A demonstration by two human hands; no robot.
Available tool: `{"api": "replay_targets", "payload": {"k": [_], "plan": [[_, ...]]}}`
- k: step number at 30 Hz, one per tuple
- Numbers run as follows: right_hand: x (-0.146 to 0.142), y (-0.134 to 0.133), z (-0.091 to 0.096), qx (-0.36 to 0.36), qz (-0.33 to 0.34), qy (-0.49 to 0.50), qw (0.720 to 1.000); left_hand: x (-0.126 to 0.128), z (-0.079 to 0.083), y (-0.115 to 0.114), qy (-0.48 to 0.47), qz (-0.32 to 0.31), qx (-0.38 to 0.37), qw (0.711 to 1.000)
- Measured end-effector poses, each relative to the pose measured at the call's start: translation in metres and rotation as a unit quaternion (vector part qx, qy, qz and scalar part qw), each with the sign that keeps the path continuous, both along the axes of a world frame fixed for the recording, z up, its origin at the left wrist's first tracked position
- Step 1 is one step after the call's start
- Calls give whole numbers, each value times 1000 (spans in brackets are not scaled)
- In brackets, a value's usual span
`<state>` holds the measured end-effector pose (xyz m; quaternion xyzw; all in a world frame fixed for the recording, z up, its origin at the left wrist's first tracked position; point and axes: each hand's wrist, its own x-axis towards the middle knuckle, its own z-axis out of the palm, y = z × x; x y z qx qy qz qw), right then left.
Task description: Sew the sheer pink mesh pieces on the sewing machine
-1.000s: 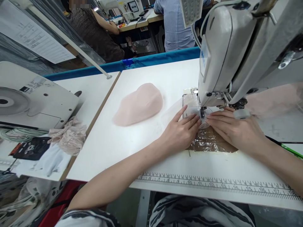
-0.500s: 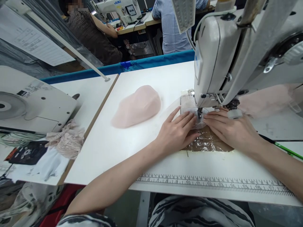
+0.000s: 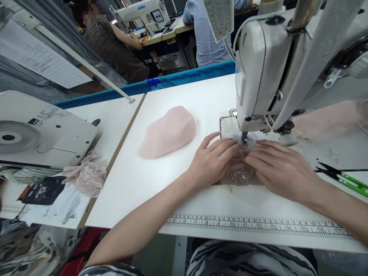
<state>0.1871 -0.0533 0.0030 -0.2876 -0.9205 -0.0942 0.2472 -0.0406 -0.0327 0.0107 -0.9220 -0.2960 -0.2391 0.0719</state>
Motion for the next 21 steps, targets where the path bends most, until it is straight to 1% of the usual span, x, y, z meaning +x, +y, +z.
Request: {"api": "replay_targets", "payload": {"k": [3, 7, 10, 14, 17, 21], "plan": [[-2, -5, 3, 17, -15, 16, 1000, -2, -4, 4, 7, -28, -43, 999], [-3, -8, 3, 3, -48, -14, 999, -1, -9, 8, 17, -25, -70, 997], [3, -5, 0, -13, -62, -30, 998, 3, -12, 9, 21, -21, -71, 997], [10, 4, -1, -34, -133, -56, 989, 8, -14, 7, 16, -21, -63, 998], [11, 7, 1, -60, -174, -79, 980, 10, -15, 3, 25, -21, -59, 998], [8, 10, 3, -70, -187, -90, 976, 9, -15, -2, 67, -23, -47, 996]]}}
